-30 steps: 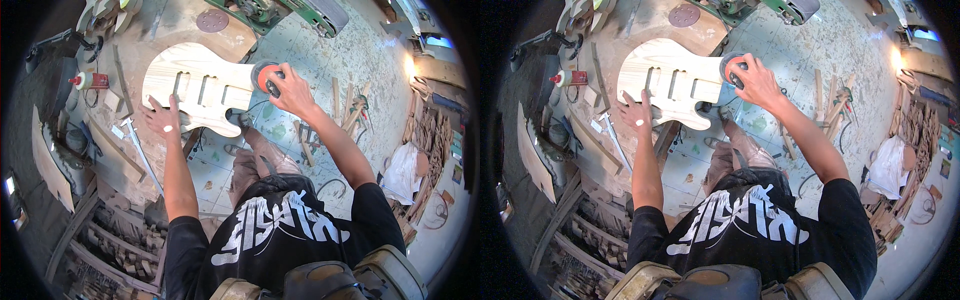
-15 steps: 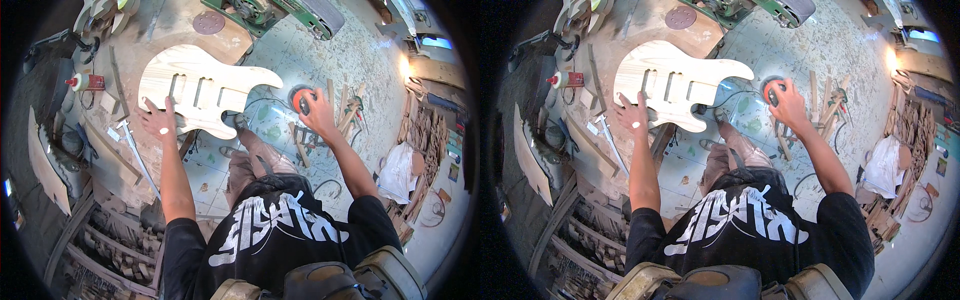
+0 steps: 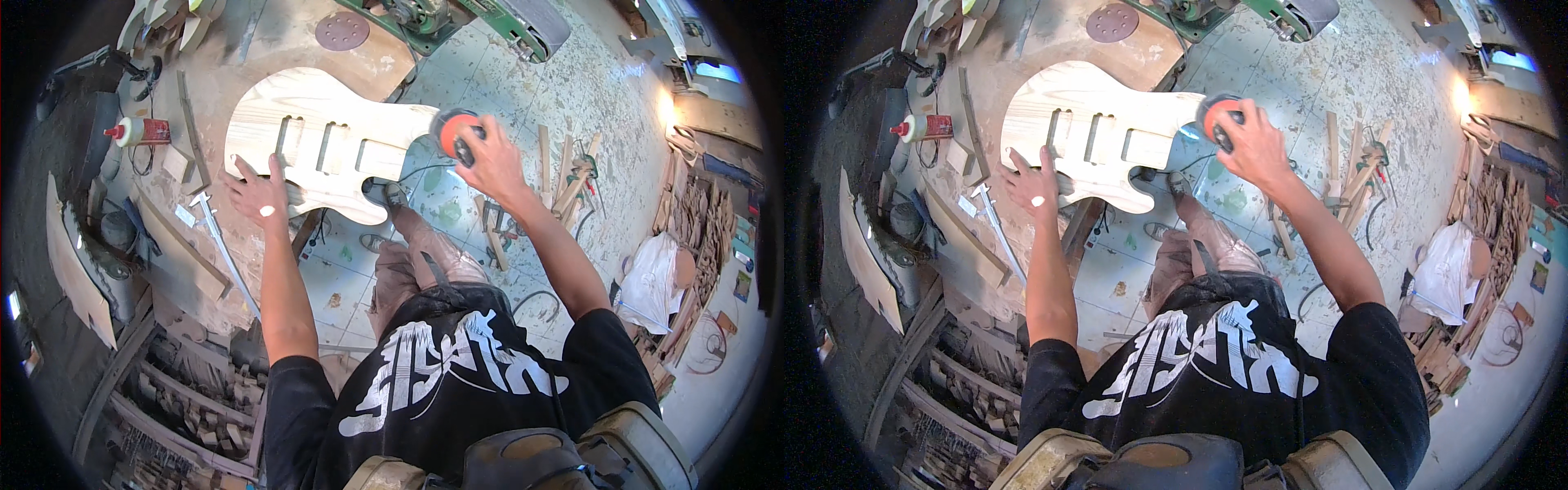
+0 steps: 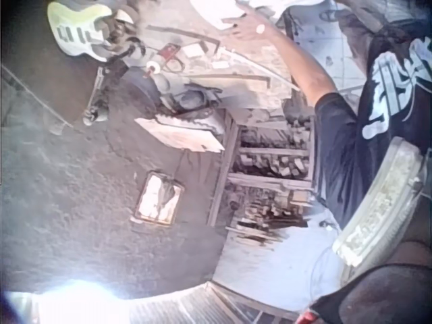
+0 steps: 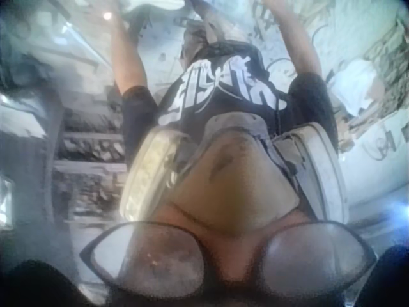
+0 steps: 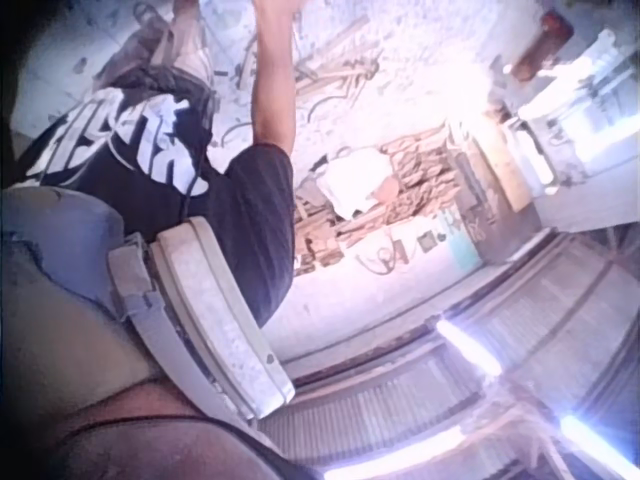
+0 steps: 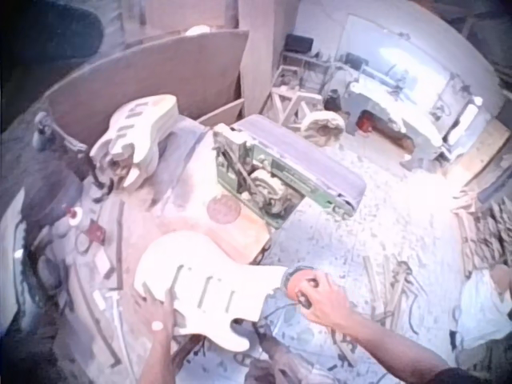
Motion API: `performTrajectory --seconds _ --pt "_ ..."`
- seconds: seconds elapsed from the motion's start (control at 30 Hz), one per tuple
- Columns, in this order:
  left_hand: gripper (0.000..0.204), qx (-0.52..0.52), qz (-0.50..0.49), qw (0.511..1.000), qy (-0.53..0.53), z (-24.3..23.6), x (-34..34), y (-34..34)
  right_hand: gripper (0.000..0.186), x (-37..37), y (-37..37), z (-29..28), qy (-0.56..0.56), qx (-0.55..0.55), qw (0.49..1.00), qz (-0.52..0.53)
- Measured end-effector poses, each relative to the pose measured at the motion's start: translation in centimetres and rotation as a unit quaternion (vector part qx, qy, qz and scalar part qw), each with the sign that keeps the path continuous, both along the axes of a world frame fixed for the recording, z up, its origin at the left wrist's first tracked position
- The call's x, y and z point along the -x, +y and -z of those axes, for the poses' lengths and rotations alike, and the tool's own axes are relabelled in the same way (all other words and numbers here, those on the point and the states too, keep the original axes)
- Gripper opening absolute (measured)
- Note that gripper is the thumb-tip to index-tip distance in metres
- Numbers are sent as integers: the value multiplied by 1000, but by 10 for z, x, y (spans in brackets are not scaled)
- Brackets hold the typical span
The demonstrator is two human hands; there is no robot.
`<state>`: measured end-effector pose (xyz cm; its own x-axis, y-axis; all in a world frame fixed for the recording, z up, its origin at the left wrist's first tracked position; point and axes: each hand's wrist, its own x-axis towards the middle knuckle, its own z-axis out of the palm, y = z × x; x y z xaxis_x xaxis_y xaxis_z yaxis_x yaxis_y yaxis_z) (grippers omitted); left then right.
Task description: The person uses a power sander to smooth the surface and edges of a wooden guitar body. They guide the tool across the face of the wood with one hand while stabilizing the piece with the other.
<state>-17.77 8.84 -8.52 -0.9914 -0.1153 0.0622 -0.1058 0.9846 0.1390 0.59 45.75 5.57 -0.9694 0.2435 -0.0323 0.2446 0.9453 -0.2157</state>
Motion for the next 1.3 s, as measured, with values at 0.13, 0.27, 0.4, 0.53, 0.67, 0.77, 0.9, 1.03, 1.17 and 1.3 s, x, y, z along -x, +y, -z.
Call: performTrajectory --seconds 0.13,0.27,0.4,0.53,0.67,0.77,0.9,1.03,1.17,1.3 --pt "90 -18 2 1000 -7 0 0 -2 56 13 -16 -1 -15 3 998 -64" --pt "90 -33 10 999 -3 -3 -1 2 58 -26 15 3 -21 -11 1000 -10" --pt "89 -19 8 1000 2 2 0 -2 62 -80 45 19 -43 -6 998 52" --pt "91 18 18 1000 8 4 5 -3 64 -120 53 19 -43 21 989 139" --pt "94 3 4 999 -34 -1 1 0 64 -136 53 12 13 83 972 219" --pt "97 9 18 999 -44 -3 6 -6 63 -133 63 1 33 141 962 232" --pt "97 30 101 994 -31 -6 26 -20 65 -124 77 -10 44 195 959 201" --pt "94 45 179 983 -12 -7 42 -24 64 -110 84 -10 49 237 961 129" --pt "92 44 202 978 1 -6 44 -26 61 -85 77 -3 -15 299 951 76" --pt "92 35 185 982 -14 -9 43 -22 58 -58 65 3 -49 289 956 -10"
